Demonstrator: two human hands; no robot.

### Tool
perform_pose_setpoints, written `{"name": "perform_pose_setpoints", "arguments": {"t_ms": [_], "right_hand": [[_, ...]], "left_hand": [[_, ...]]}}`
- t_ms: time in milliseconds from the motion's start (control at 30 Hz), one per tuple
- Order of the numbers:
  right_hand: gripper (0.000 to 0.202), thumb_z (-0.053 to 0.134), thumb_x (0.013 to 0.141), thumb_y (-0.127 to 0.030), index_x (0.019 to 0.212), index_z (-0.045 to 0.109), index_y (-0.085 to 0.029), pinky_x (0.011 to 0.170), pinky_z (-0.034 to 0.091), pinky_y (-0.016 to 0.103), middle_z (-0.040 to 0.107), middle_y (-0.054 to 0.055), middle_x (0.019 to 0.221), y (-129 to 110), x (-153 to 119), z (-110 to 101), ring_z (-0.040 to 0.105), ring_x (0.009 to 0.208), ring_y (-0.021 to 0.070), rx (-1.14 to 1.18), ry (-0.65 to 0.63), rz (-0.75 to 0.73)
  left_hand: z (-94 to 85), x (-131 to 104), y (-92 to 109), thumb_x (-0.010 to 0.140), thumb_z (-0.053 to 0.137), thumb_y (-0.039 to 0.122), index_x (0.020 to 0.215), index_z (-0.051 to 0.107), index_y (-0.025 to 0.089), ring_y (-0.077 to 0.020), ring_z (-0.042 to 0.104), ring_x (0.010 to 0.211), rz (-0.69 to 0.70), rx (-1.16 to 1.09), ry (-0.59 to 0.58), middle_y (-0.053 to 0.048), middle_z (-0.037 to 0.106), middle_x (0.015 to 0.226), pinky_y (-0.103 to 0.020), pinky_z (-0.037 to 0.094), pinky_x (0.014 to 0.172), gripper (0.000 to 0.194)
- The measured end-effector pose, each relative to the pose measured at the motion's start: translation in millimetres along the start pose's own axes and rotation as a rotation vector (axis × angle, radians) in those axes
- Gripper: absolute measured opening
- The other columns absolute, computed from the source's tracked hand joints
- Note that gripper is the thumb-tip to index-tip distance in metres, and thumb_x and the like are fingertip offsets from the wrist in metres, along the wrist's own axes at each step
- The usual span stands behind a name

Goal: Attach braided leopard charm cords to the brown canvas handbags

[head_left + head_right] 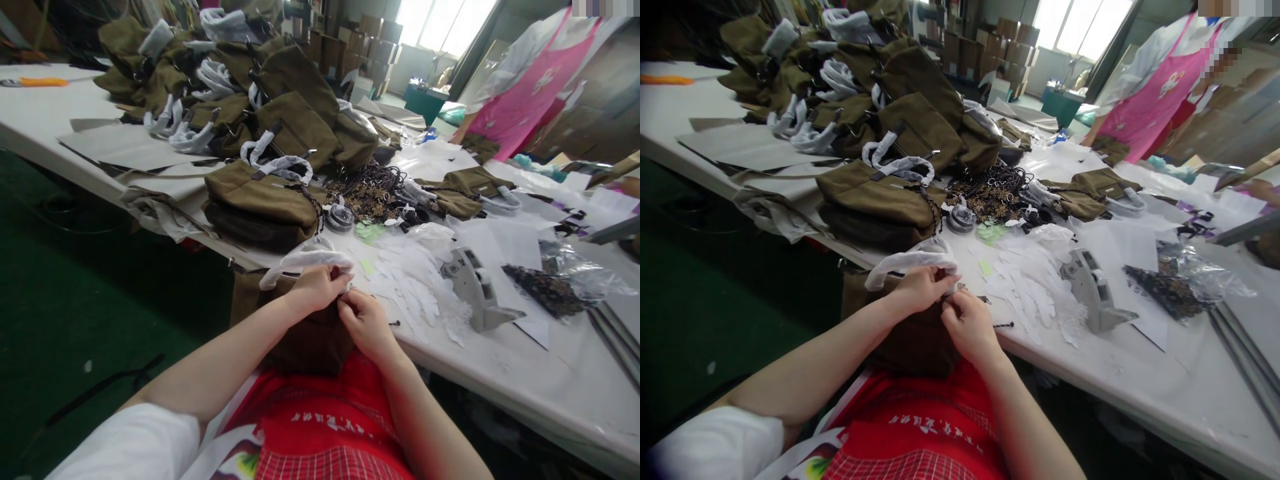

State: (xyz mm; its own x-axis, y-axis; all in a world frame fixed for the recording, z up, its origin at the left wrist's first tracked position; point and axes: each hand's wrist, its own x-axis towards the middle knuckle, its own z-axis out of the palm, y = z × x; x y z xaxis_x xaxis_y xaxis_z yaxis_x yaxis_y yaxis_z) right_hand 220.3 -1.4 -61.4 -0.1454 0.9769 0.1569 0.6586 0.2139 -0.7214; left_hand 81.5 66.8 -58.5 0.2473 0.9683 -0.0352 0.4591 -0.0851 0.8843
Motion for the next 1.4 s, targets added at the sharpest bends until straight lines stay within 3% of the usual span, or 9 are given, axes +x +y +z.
{"name": "perform_pose_setpoints", "arguments": {"t_ms": [200, 367, 467, 633, 833, 967, 1100, 1233, 1400], "right_hand": [[0.021, 0.049, 0.095, -0.028, 0.091, 0.069, -0.022, 0.072, 0.046, 0.026, 0.068, 0.002, 0.084, -0.2, -9.2, -18.6, 0.061, 0.078, 0.0161, 0.104, -0.259, -0.147], [0.024, 0.054, 0.089, -0.022, 0.109, 0.067, -0.022, 0.073, 0.048, 0.03, 0.067, 0.004, 0.091, 0.1, -14.4, -43.6, 0.061, 0.077, 0.017, -0.029, 0.148, -0.144], [0.029, 0.059, 0.083, -0.02, 0.111, 0.065, -0.023, 0.083, 0.05, 0.033, 0.066, 0.006, 0.104, -0.4, -11.8, -50.7, 0.062, 0.093, 0.0199, -0.028, 0.056, -0.21], [0.011, 0.065, 0.086, -0.031, 0.09, 0.07, -0.021, 0.073, 0.045, 0.03, 0.066, 0.004, 0.083, -4.8, -18.5, -22.1, 0.061, 0.079, 0.0194, -0.276, 0.038, -0.197], [0.028, 0.052, 0.097, -0.031, 0.079, 0.071, -0.021, 0.062, 0.038, 0.028, 0.061, 0.003, 0.069, -3.9, -25.2, 8.1, 0.058, 0.067, 0.0164, -0.377, 0.039, -0.25], [0.021, 0.055, 0.096, -0.031, 0.087, 0.072, -0.022, 0.065, 0.042, 0.028, 0.064, 0.003, 0.074, -3.9, -20.1, -15.9, 0.059, 0.069, 0.0162, -0.248, -0.103, -0.325], [0.023, 0.062, 0.09, -0.034, 0.108, 0.067, -0.021, 0.075, 0.049, 0.029, 0.069, 0.005, 0.092, -3.7, -8.1, -53.5, 0.063, 0.08, 0.017, 0.002, 0.035, -0.212], [0.055, 0.067, 0.083, -0.047, 0.129, 0.058, -0.018, 0.096, 0.049, 0.04, 0.064, 0.013, 0.128, 3.8, 19.8, -73.2, 0.061, 0.114, 0.026, -0.015, -0.24, -0.084], [0.061, 0.084, 0.054, -0.056, 0.101, 0.072, -0.02, 0.073, 0.056, 0.029, 0.075, 0.003, 0.094, -5.4, 28.8, -58.4, 0.07, 0.085, 0.0224, 0.207, -0.861, -0.244]], "left_hand": [[-3.8, 5.2, -14.9, 0.072, 0.074, 0.053, 0.078, 0.057, 0.016, -0.0051, 0.04, 0.036, 0.006, -0.448, -0.239, 0.006, 0.055, 0.058, -0.02, 0.031, 0.037, 0.041], [-8.4, 1.6, -13.9, 0.073, 0.074, 0.052, 0.077, 0.058, 0.014, -0.0064, 0.048, 0.045, 0.077, -0.508, -0.235, 0.003, 0.058, 0.062, -0.02, 0.038, 0.044, 0.041], [-10.7, -2.7, -12.0, 0.074, 0.074, 0.052, 0.078, 0.06, 0.013, -0.0091, 0.054, 0.052, 0.076, -0.536, -0.269, 0.001, 0.06, 0.065, -0.021, 0.043, 0.049, 0.042], [-9.3, -8.2, -9.0, 0.07, 0.077, 0.052, 0.075, 0.056, 0.015, -0.0063, 0.047, 0.044, 0.048, -0.532, -0.188, 0.005, 0.056, 0.058, -0.02, 0.036, 0.042, 0.043], [-4.8, -9.4, -8.5, 0.067, 0.079, 0.052, 0.074, 0.055, 0.015, -0.0049, 0.042, 0.041, 0.023, -0.533, -0.118, 0.006, 0.055, 0.059, -0.02, 0.032, 0.038, 0.045], [-8.2, -10.8, -13.2, 0.068, 0.078, 0.052, 0.076, 0.056, 0.015, -0.0044, 0.041, 0.04, 0.017, -0.576, -0.161, 0.006, 0.055, 0.059, -0.02, 0.031, 0.038, 0.044], [-18.6, -29.4, -2.4, 0.075, 0.073, 0.045, 0.078, 0.062, 0.014, -0.0087, 0.052, 0.048, 0.078, -0.505, -0.29, 0.002, 0.062, 0.063, -0.021, 0.039, 0.044, 0.033], [-34.2, -66.7, 25.0, 0.086, 0.062, 0.032, 0.078, 0.069, 0.019, -0.015, 0.066, 0.067, 0.277, -0.254, -0.483, -0.002, 0.071, 0.074, -0.025, 0.051, 0.065, 0.017], [-47.1, -98.6, 31.5, 0.09, 0.059, 0.03, 0.078, 0.073, 0.028, -0.0164, 0.067, 0.08, 0.415, 0.027, -0.396, 0.002, 0.074, 0.084, -0.026, 0.05, 0.076, 0.018]]}}
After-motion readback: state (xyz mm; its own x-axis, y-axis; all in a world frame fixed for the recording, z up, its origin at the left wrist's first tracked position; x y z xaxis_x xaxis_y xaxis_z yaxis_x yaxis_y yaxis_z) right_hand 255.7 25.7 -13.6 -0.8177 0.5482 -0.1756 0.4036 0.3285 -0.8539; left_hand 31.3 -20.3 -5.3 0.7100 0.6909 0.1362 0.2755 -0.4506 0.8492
